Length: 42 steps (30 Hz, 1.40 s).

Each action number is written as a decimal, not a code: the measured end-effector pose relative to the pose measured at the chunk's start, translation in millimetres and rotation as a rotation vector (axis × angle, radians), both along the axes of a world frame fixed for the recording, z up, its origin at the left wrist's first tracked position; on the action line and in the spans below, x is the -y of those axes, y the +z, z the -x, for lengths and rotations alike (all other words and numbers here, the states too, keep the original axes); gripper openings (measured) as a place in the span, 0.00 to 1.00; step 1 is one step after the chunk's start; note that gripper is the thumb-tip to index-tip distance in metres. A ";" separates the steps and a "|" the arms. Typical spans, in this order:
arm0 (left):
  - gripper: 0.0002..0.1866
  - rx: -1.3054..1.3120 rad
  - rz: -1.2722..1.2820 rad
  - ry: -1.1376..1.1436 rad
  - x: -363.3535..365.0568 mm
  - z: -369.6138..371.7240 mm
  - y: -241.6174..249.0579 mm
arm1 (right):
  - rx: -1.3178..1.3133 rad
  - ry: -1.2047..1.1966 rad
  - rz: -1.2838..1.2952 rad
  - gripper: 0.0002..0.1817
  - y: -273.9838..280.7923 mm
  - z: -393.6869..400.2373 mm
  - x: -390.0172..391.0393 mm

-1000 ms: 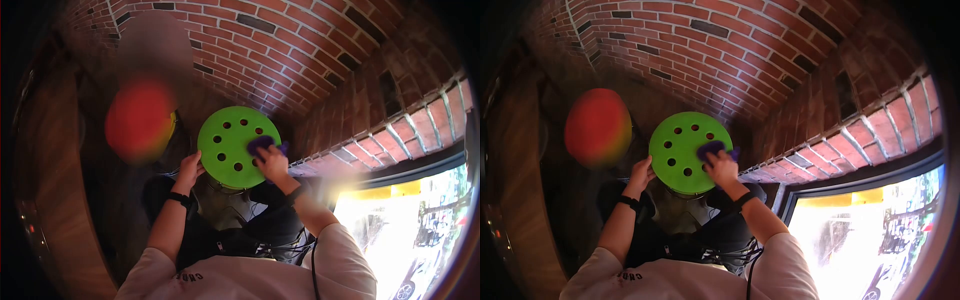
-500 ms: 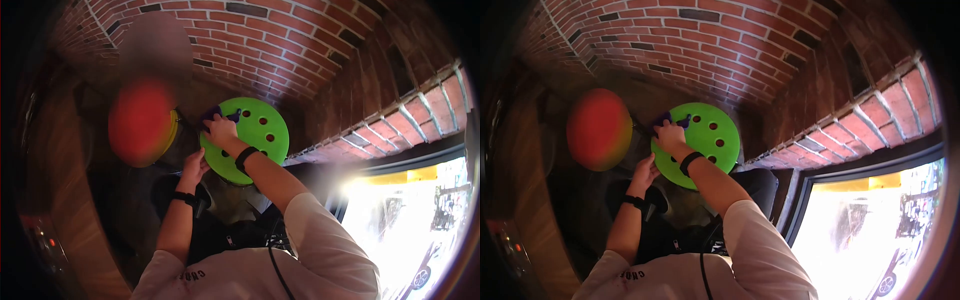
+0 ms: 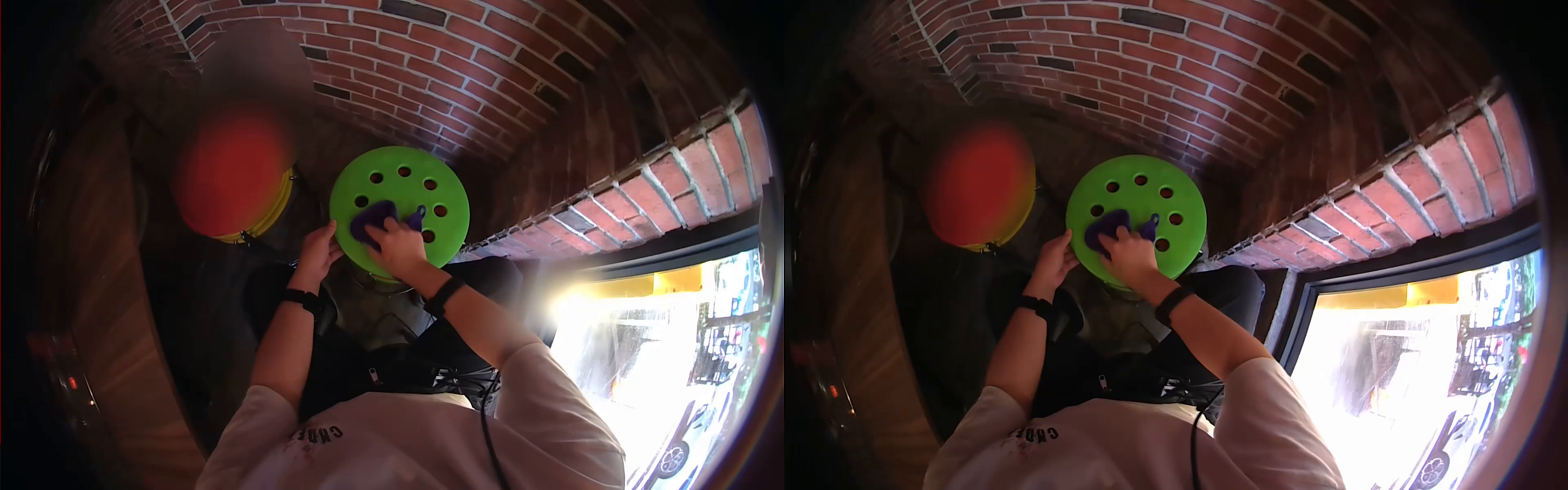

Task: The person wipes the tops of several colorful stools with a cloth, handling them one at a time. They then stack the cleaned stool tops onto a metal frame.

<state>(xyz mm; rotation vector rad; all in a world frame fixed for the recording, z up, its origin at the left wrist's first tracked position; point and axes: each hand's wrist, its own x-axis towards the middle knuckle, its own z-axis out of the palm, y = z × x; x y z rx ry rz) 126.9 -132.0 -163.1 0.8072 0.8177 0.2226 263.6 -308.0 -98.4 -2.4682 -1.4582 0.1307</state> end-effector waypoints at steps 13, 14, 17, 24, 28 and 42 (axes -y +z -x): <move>0.24 0.033 0.045 0.039 4.8 1.5 5.0 | 0.043 -0.539 0.065 0.21 -2.9 -129.9 -36.7; 0.23 0.015 0.056 0.047 4.4 0.8 5.5 | 0.023 -0.558 0.093 0.22 -3.5 -121.9 -56.3; 0.24 0.003 0.046 0.056 3.4 0.6 0.5 | -0.009 -0.407 0.114 0.24 -2.1 -81.4 -109.0; 0.22 0.040 0.061 0.038 3.5 2.7 -3.4 | -0.021 -0.003 0.020 0.18 -1.2 -27.2 -143.1; 0.23 0.028 0.041 0.008 2.6 2.3 -3.7 | -0.020 -0.305 0.044 0.22 -2.0 -87.3 -119.2; 0.23 0.096 0.074 0.004 -3.0 0.7 -7.3 | 0.106 -0.571 -0.011 0.23 -3.5 -102.7 54.4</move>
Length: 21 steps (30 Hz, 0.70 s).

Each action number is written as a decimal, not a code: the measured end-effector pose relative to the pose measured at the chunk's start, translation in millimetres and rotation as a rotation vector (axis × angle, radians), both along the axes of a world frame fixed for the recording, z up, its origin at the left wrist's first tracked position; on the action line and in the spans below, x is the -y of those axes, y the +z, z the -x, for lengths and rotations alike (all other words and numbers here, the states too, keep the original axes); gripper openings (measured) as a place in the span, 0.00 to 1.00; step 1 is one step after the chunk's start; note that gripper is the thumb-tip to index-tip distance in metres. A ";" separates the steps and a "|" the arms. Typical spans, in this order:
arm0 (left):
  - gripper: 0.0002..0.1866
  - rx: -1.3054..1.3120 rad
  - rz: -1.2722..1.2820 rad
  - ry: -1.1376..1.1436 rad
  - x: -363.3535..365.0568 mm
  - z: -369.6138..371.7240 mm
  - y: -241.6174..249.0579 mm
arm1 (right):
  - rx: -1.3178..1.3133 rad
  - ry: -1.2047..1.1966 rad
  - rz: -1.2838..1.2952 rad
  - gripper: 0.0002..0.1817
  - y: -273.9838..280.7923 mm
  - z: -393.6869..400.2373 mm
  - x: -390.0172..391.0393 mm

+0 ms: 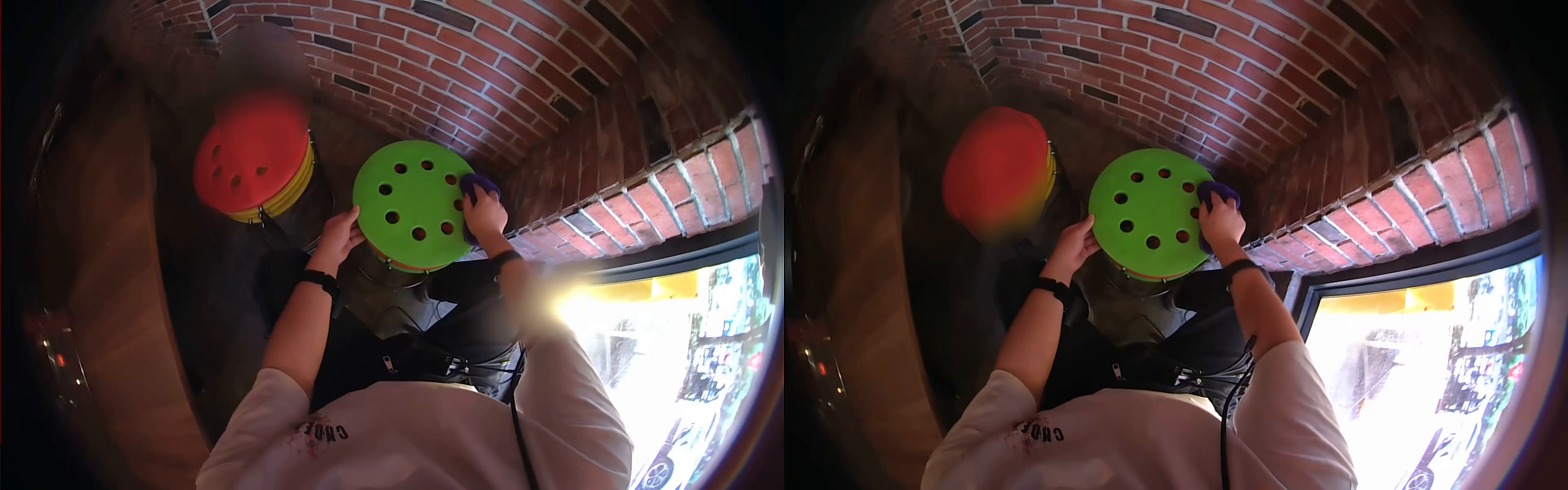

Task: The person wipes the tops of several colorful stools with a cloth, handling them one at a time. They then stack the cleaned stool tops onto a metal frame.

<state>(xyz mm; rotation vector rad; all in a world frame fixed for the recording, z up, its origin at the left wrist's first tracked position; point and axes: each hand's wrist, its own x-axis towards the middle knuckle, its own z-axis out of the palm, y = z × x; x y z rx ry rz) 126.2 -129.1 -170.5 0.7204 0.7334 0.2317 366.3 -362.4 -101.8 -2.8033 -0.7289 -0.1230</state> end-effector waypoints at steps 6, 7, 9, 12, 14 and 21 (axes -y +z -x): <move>0.24 0.036 -0.012 -0.002 2.1 1.5 -8.1 | 0.027 0.122 0.015 0.23 -2.1 68.7 5.0; 0.24 0.022 -0.020 0.008 3.6 2.5 -7.4 | 0.028 0.166 0.007 0.23 -1.4 82.1 0.8; 0.25 0.033 -0.013 0.017 5.6 3.1 -4.4 | 0.025 0.271 -0.010 0.23 -1.2 103.4 -9.7; 0.23 0.014 -0.012 0.066 10.7 1.2 -0.5 | -0.012 0.421 -0.032 0.23 6.1 118.9 -21.7; 0.24 0.012 -0.011 0.051 8.7 1.1 1.0 | -0.038 0.442 -0.036 0.22 7.7 117.3 -27.0; 0.22 -0.009 -0.109 0.058 9.4 -4.7 -9.6 | -0.127 0.399 -0.136 0.28 0.5 59.8 -7.6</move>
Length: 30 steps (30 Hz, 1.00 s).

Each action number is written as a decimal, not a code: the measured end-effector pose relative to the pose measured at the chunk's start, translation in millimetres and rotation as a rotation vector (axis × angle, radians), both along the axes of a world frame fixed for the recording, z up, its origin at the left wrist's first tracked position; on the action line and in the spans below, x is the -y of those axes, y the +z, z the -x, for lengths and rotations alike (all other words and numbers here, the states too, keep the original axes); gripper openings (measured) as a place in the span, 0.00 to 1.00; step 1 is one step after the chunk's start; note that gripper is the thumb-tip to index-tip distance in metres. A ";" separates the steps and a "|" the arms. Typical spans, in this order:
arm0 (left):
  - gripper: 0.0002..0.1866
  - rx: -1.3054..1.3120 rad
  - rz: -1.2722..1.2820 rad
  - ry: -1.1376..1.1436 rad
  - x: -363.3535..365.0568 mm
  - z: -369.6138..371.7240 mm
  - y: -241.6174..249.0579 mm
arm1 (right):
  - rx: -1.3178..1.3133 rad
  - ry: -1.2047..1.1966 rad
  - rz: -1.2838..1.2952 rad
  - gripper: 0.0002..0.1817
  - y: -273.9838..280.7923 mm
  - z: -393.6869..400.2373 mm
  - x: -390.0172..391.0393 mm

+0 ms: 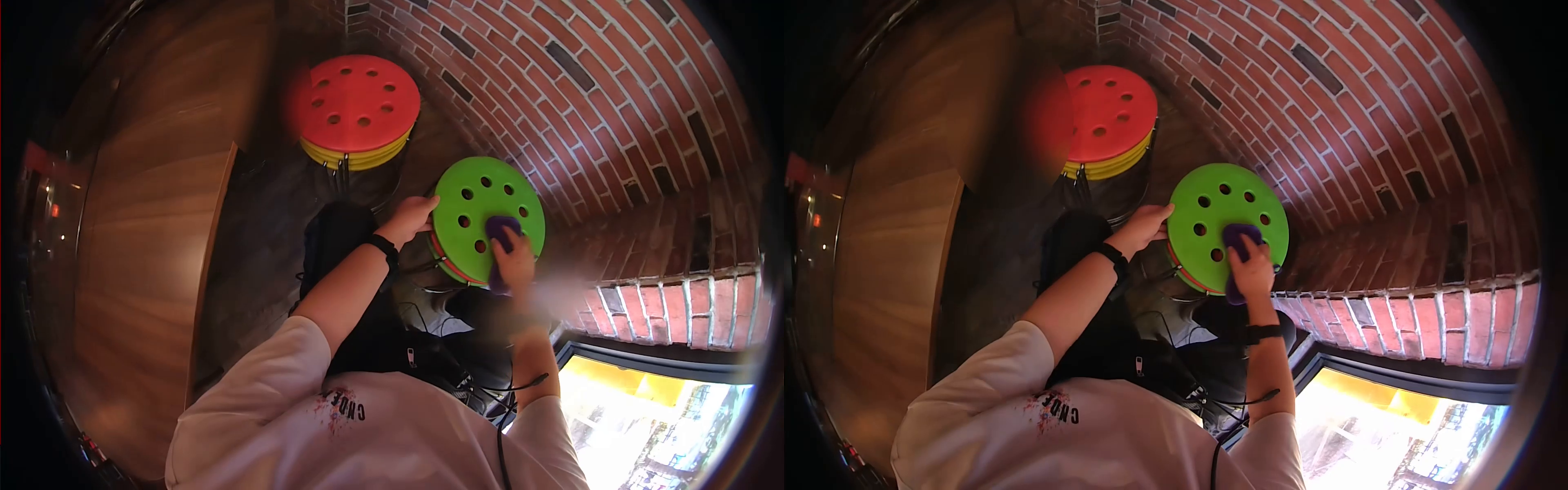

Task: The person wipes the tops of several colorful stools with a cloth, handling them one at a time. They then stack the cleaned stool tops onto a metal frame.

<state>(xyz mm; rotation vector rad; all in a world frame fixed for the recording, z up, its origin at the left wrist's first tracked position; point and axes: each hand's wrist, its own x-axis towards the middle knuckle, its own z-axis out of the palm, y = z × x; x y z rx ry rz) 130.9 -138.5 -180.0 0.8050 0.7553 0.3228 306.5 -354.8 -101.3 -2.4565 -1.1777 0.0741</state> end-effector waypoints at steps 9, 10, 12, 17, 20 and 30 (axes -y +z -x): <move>0.23 -0.022 0.016 -0.001 1.9 1.3 13.5 | -0.668 -0.514 -0.188 0.35 -13.9 -89.5 53.2; 0.22 -0.025 0.013 -0.004 1.3 2.8 15.5 | -0.916 -0.557 -0.247 0.34 -5.0 -84.1 51.7; 0.22 0.019 0.080 -0.014 -1.3 5.5 21.9 | -1.312 -0.558 -0.476 0.29 -15.4 -85.8 57.1; 0.24 0.012 0.079 -0.056 -4.7 -0.1 43.2 | -1.657 -0.353 -0.730 0.24 -9.5 -86.3 70.1; 0.24 0.046 0.023 -0.086 -6.9 0.5 84.2 | -1.633 -0.269 -0.778 0.27 15.6 -93.1 79.6; 0.21 0.432 -0.120 -0.112 -27.6 -34.1 258.1 | -1.413 0.024 -0.807 0.27 222.7 -106.9 74.4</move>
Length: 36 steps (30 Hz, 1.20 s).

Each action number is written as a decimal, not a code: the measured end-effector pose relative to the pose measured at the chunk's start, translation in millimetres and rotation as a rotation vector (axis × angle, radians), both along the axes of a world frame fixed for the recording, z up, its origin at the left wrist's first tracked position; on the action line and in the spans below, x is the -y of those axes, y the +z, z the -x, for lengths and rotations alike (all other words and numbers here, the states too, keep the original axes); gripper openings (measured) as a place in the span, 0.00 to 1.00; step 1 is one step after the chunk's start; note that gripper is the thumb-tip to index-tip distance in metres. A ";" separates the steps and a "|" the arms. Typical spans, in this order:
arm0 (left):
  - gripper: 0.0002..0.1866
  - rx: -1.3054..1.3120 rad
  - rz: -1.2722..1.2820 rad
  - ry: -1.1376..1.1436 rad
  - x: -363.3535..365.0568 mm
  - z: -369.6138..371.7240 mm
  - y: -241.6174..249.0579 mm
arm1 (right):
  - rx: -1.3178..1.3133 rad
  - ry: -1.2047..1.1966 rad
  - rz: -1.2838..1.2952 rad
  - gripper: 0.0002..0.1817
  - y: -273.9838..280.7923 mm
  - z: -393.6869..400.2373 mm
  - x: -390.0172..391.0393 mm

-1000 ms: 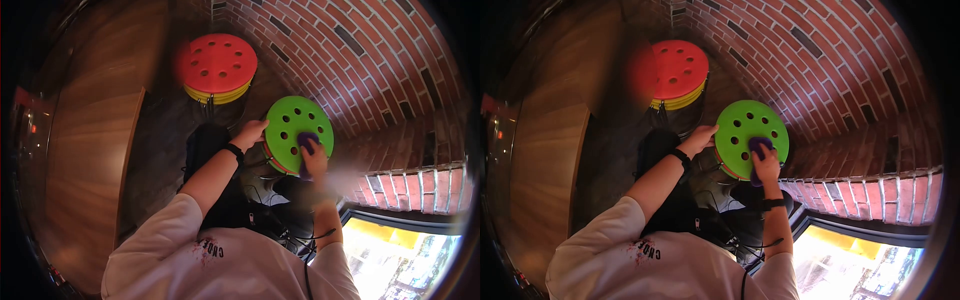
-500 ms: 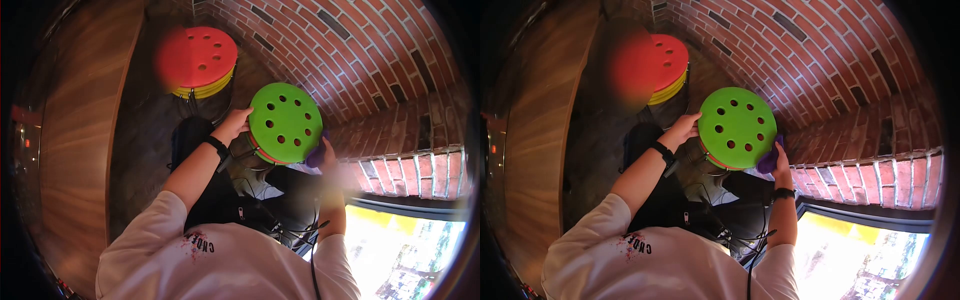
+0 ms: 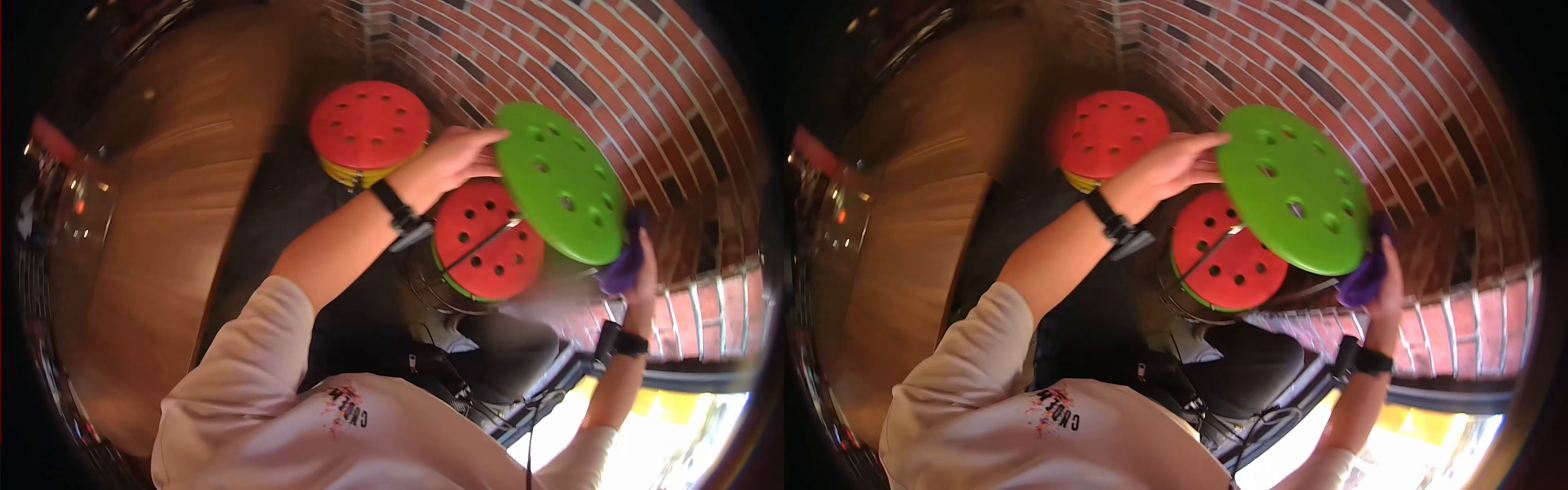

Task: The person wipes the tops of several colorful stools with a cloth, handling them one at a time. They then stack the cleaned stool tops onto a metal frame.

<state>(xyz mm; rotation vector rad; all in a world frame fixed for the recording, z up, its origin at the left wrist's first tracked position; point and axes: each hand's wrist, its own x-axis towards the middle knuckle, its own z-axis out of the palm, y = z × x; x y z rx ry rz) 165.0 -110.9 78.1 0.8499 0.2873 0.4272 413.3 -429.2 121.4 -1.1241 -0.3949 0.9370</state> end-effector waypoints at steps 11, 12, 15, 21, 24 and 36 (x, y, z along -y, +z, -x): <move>0.20 0.124 -0.214 -0.049 -0.5 8.6 185.4 | 0.417 -0.048 0.105 0.33 164.2 0.6 -20.0; 0.19 0.156 -0.257 -0.035 0.5 15.4 200.9 | 0.424 0.040 0.116 0.32 175.4 -15.5 -17.0; 0.20 0.359 -0.357 0.053 9.6 33.3 234.2 | 0.512 0.054 -0.006 0.30 203.9 5.2 -35.1; 0.21 0.417 -0.441 0.273 26.3 102.8 253.9 | 0.600 0.124 -0.212 0.33 231.2 47.2 -102.6; 0.21 0.415 -0.372 0.391 5.7 121.3 225.4 | 0.637 0.221 -0.180 0.36 221.5 24.6 -149.0; 0.16 0.375 -0.322 0.626 -46.0 167.6 131.8 | 0.539 0.413 -0.095 0.36 135.2 54.0 -298.5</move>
